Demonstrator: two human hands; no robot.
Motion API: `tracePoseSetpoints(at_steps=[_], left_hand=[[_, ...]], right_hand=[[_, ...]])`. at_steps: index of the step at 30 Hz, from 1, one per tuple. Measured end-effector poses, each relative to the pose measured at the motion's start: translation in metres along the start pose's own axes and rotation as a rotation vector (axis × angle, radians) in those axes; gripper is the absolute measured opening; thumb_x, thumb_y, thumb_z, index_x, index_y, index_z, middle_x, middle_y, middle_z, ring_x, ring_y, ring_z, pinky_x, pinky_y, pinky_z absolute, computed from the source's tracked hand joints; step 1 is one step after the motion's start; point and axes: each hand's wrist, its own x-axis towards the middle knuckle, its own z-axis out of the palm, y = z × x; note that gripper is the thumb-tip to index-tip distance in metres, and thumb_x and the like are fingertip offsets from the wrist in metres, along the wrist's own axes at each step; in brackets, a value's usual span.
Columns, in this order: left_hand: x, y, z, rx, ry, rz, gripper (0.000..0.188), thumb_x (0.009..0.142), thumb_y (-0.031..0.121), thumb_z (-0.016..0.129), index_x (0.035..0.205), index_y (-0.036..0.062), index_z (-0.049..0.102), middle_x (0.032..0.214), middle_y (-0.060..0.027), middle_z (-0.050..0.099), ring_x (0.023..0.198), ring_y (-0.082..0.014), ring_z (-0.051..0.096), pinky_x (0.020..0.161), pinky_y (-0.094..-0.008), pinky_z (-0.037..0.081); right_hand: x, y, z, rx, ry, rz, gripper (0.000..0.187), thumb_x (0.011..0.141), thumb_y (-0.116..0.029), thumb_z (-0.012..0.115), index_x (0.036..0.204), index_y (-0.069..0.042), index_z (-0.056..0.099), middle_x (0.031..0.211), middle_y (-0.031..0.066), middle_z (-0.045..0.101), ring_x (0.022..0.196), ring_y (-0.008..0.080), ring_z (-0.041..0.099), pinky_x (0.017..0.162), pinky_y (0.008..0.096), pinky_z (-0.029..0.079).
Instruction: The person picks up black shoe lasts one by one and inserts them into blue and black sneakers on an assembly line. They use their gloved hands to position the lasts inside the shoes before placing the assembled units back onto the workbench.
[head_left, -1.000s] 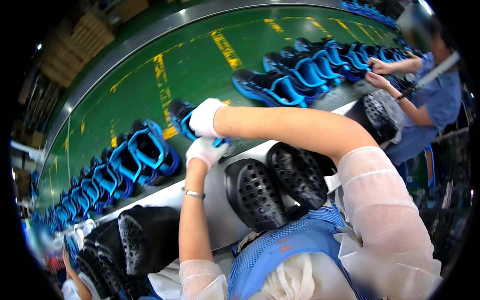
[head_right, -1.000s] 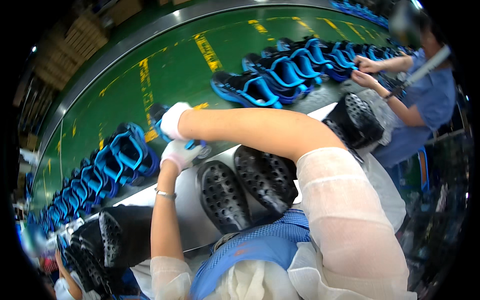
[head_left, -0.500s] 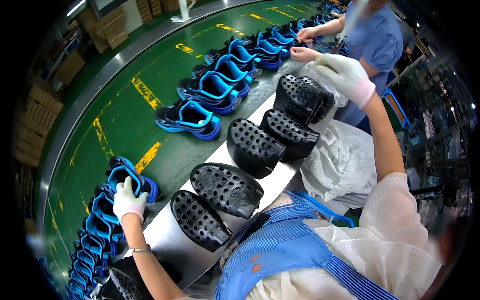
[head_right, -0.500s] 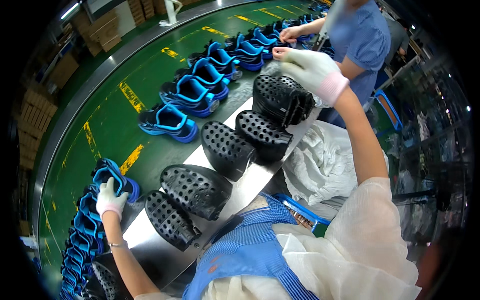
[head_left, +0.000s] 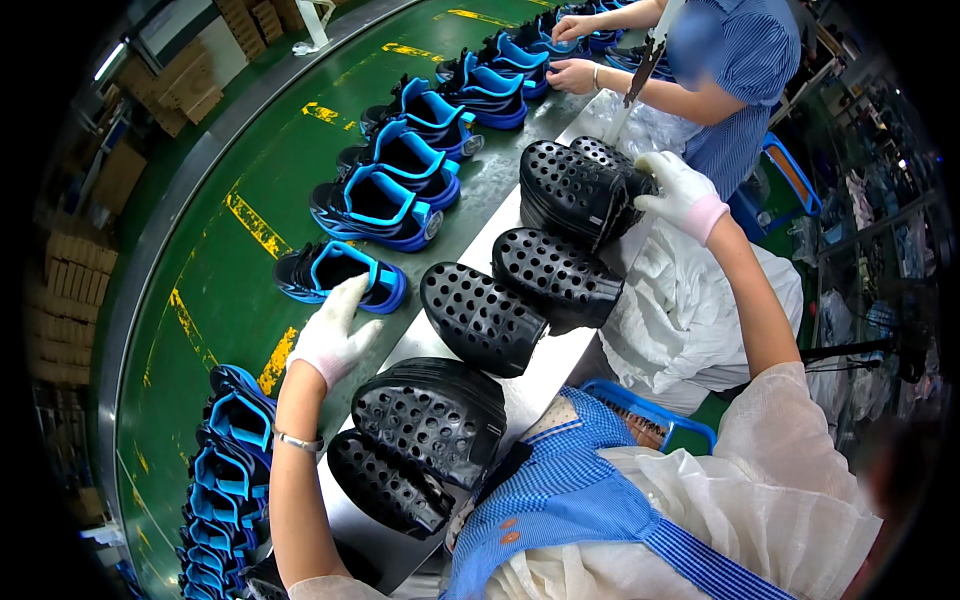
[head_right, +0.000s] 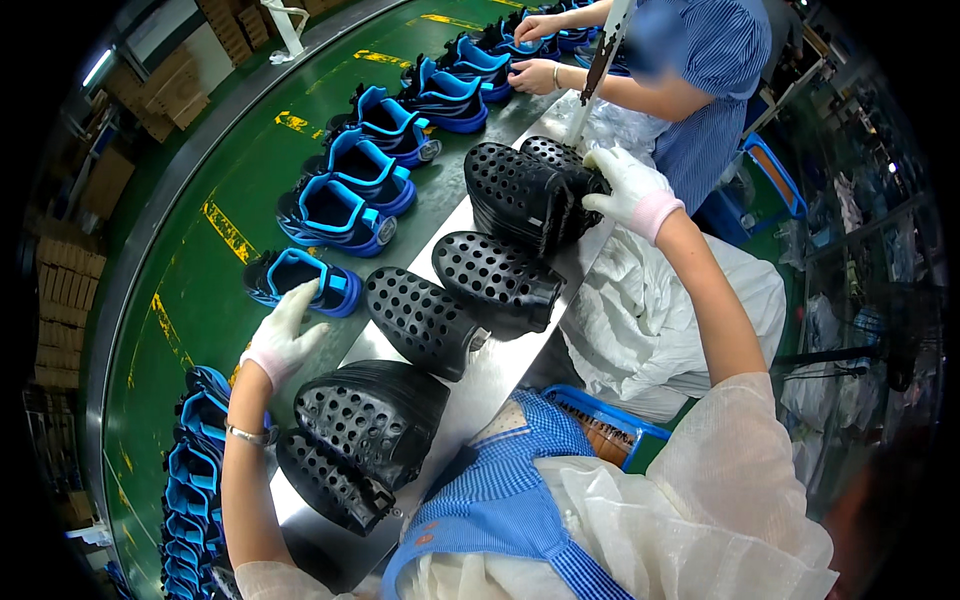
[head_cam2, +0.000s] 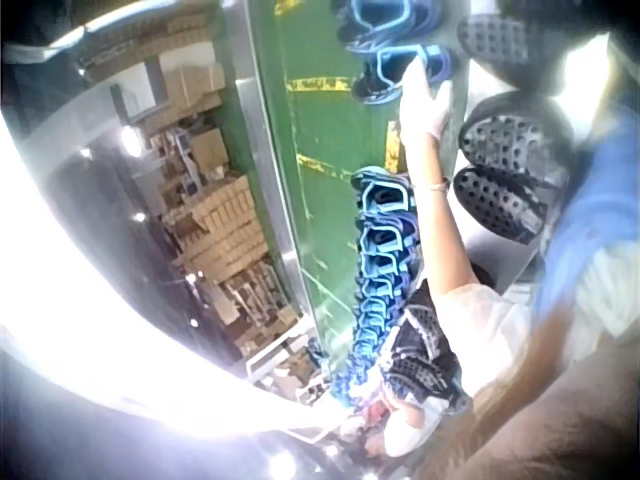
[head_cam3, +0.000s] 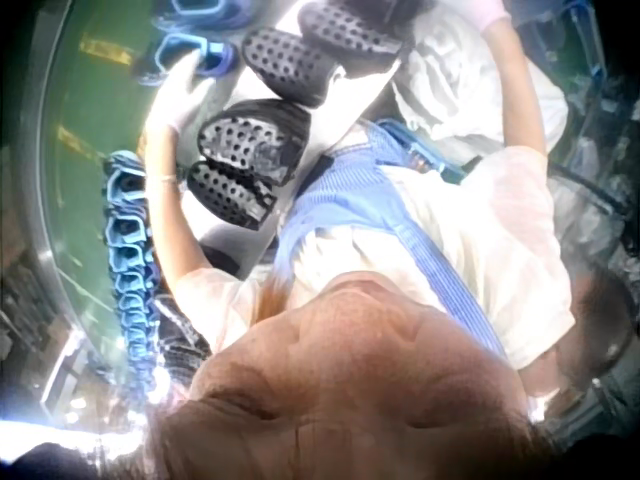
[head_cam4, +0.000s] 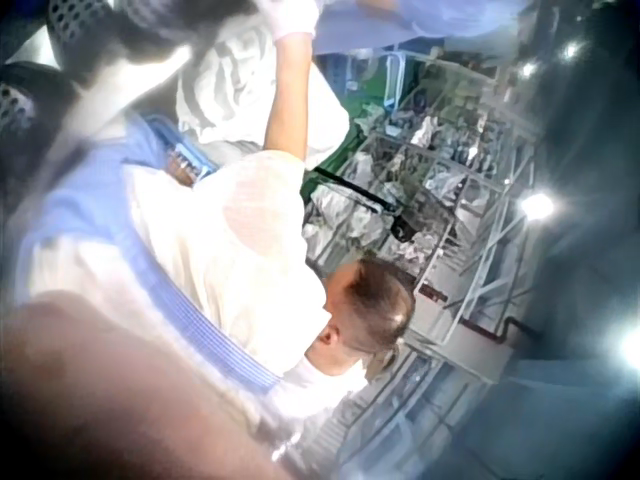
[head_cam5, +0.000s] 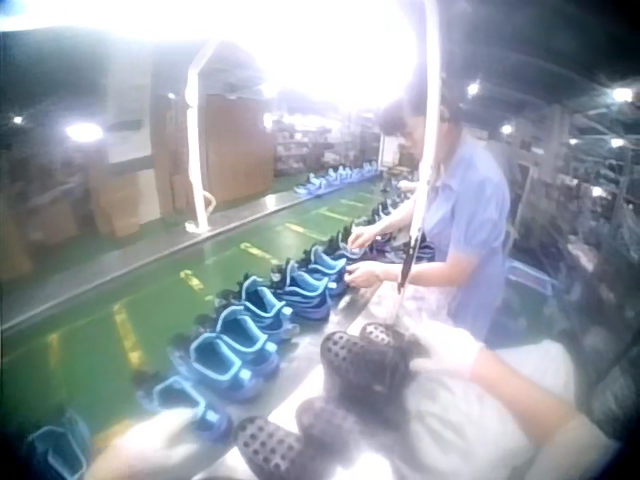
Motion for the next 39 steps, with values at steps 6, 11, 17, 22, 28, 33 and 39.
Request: tracePoseSetpoints(at_steps=[6,11,17,22,28,33,39], left_hand=[[0.012,-0.015,0.004,0.11,-0.095,-0.113,0.043,0.082,0.03,0.062,0.118,0.0061,0.055,0.112,-0.0183,0.055,0.103,-0.0355,0.055,0.09,-0.0384,0.044],[-0.014,-0.035,0.001,0.211,-0.047,-0.149,0.031,0.082,0.03,0.061,0.103,0.0064,0.062,0.102,-0.0137,0.057,0.093,-0.0332,0.057,0.081,-0.0387,0.046],[-0.065,-0.06,0.003,0.17,0.064,-0.146,0.027,0.08,0.021,0.059,0.103,0.008,0.061,0.105,-0.0119,0.056,0.095,-0.0336,0.056,0.084,-0.0385,0.046],[-0.076,-0.056,0.005,0.205,0.037,-0.151,0.025,0.082,0.024,0.059,0.102,0.0112,0.062,0.101,-0.012,0.056,0.093,-0.0334,0.057,0.079,-0.0396,0.048],[-0.098,-0.044,0.006,0.203,0.044,-0.237,0.026,0.083,0.025,0.059,0.107,0.0154,0.063,0.1,-0.0096,0.057,0.091,-0.0307,0.059,0.078,-0.0376,0.049],[-0.108,-0.041,0.009,0.187,0.096,-0.256,0.03,0.082,0.023,0.059,0.11,0.0121,0.062,0.106,-0.0098,0.057,0.096,-0.03,0.058,0.083,-0.0349,0.048],[-0.109,-0.031,0.004,-0.049,0.258,-0.16,0.033,0.078,0.015,0.064,0.111,0.0074,0.06,0.111,-0.0137,0.056,0.101,-0.0301,0.057,0.088,-0.0345,0.046]], right_hand=[[0.005,0.005,0.008,0.011,0.064,-0.084,0.044,0.07,-0.026,0.07,0.107,-0.008,0.053,0.103,0.0126,0.055,0.098,0.0292,0.056,0.084,0.037,0.046],[0.012,0.01,0.011,-0.003,0.09,-0.15,0.045,0.068,-0.023,0.072,0.107,-0.008,0.053,0.103,0.0124,0.055,0.099,0.0286,0.056,0.085,0.0365,0.046],[0.018,0.005,0.009,-0.037,0.087,-0.208,0.045,0.065,-0.014,0.071,0.106,-0.006,0.052,0.1,0.0126,0.054,0.098,0.0303,0.057,0.083,0.0361,0.047],[0.015,0.005,0.009,-0.008,0.072,-0.21,0.045,0.066,-0.014,0.07,0.107,-0.005,0.053,0.102,0.0135,0.054,0.098,0.0302,0.056,0.084,0.0358,0.046],[0.013,0.013,0.01,-0.011,0.063,-0.202,0.043,0.065,-0.012,0.07,0.102,-0.003,0.051,0.098,0.0126,0.055,0.093,0.0288,0.057,0.079,0.034,0.046],[0.008,0.013,0.002,0.122,0.054,-0.142,0.04,0.066,-0.012,0.07,0.1,-0.003,0.05,0.087,0.0105,0.055,0.08,0.0222,0.057,0.075,0.0319,0.047],[0.009,0.018,-0.031,0.227,0.094,-0.107,0.034,0.07,-0.015,0.07,0.096,-0.002,0.051,0.08,0.008,0.053,0.073,0.0148,0.053,0.071,0.0301,0.046]])
